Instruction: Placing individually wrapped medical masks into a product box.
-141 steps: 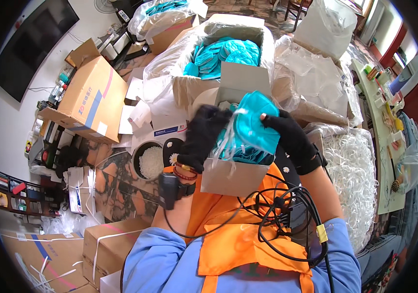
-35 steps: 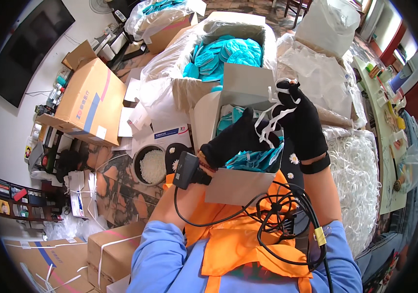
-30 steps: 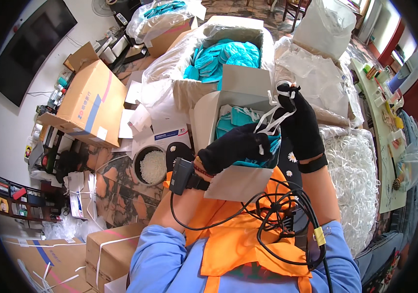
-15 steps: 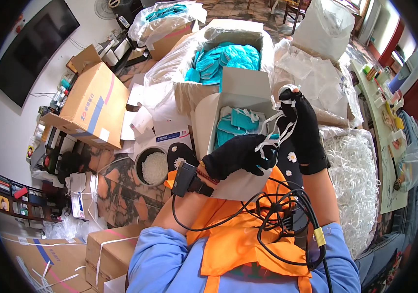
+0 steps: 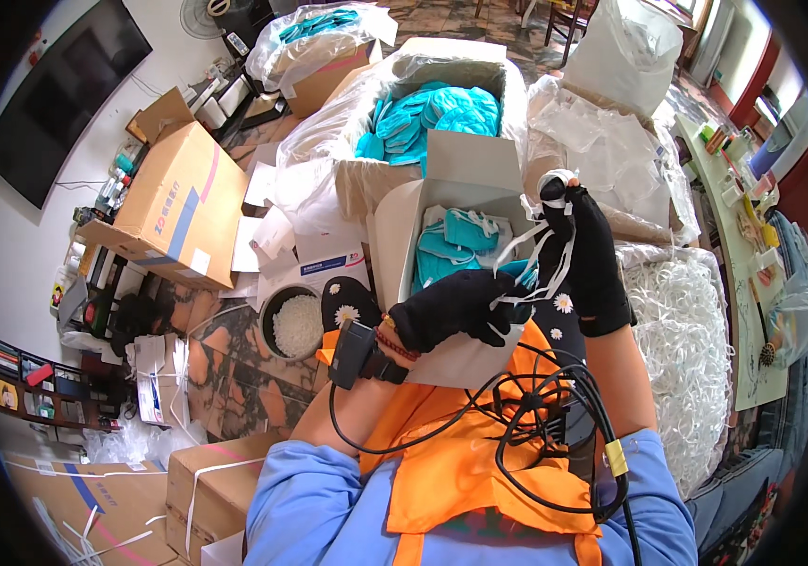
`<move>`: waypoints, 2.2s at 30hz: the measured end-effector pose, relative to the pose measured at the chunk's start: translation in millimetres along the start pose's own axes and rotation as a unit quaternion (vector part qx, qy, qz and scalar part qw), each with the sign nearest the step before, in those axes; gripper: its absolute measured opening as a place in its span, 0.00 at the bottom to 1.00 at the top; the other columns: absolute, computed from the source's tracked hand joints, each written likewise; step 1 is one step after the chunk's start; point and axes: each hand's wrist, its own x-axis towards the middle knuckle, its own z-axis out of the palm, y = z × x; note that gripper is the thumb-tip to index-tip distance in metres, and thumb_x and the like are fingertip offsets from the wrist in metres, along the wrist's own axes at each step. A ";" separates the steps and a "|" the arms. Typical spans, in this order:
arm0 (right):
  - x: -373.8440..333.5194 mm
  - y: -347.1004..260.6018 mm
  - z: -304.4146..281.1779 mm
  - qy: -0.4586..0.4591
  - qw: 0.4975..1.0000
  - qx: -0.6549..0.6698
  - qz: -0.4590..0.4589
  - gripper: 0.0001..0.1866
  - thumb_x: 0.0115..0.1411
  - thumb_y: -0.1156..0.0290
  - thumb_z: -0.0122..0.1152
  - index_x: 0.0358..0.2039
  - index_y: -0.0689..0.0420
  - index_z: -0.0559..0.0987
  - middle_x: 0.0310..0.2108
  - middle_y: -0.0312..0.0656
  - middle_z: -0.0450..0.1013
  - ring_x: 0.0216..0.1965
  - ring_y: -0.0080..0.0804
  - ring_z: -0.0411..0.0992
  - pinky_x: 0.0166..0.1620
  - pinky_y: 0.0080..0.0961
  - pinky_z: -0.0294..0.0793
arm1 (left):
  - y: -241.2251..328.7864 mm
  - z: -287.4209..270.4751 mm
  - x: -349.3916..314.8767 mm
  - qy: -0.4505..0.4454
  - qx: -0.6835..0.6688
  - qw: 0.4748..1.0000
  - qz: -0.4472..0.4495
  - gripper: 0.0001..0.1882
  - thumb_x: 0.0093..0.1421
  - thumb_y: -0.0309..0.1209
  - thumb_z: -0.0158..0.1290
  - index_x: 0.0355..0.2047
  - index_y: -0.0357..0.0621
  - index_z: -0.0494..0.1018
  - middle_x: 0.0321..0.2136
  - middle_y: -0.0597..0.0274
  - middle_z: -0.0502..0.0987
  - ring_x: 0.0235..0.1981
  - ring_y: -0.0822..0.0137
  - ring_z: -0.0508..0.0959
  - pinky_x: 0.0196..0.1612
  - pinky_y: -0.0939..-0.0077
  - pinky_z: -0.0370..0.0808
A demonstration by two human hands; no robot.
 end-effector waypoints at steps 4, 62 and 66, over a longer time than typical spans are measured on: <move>5.4 8.1 -17.7 -0.049 0.997 0.052 0.004 0.17 0.69 0.53 0.49 0.39 0.53 0.77 0.22 0.25 0.63 0.23 0.14 0.61 0.26 0.14 0.59 | -6.9 -7.1 -2.0 -0.036 0.293 0.954 0.055 0.16 0.67 0.39 0.51 0.45 0.39 0.73 0.30 0.62 0.76 0.31 0.69 0.80 0.34 0.72 0.81; -32.8 41.4 11.0 -0.091 0.985 -0.072 0.130 0.16 0.71 0.64 0.44 0.51 0.57 0.74 0.28 0.28 0.71 0.22 0.13 0.64 0.26 0.11 0.64 | -8.0 -3.2 17.7 0.193 0.336 0.899 0.204 0.17 0.59 0.28 0.54 0.48 0.39 0.72 0.34 0.52 0.74 0.34 0.56 0.75 0.38 0.66 0.73; -32.3 38.1 1.4 -0.121 0.950 0.162 0.236 0.15 0.71 0.63 0.44 0.51 0.56 0.74 0.27 0.29 0.71 0.21 0.13 0.65 0.25 0.11 0.65 | -9.1 -2.4 12.4 0.214 0.530 0.789 0.223 0.21 0.57 0.25 0.53 0.52 0.43 0.71 0.33 0.53 0.73 0.31 0.59 0.74 0.34 0.68 0.73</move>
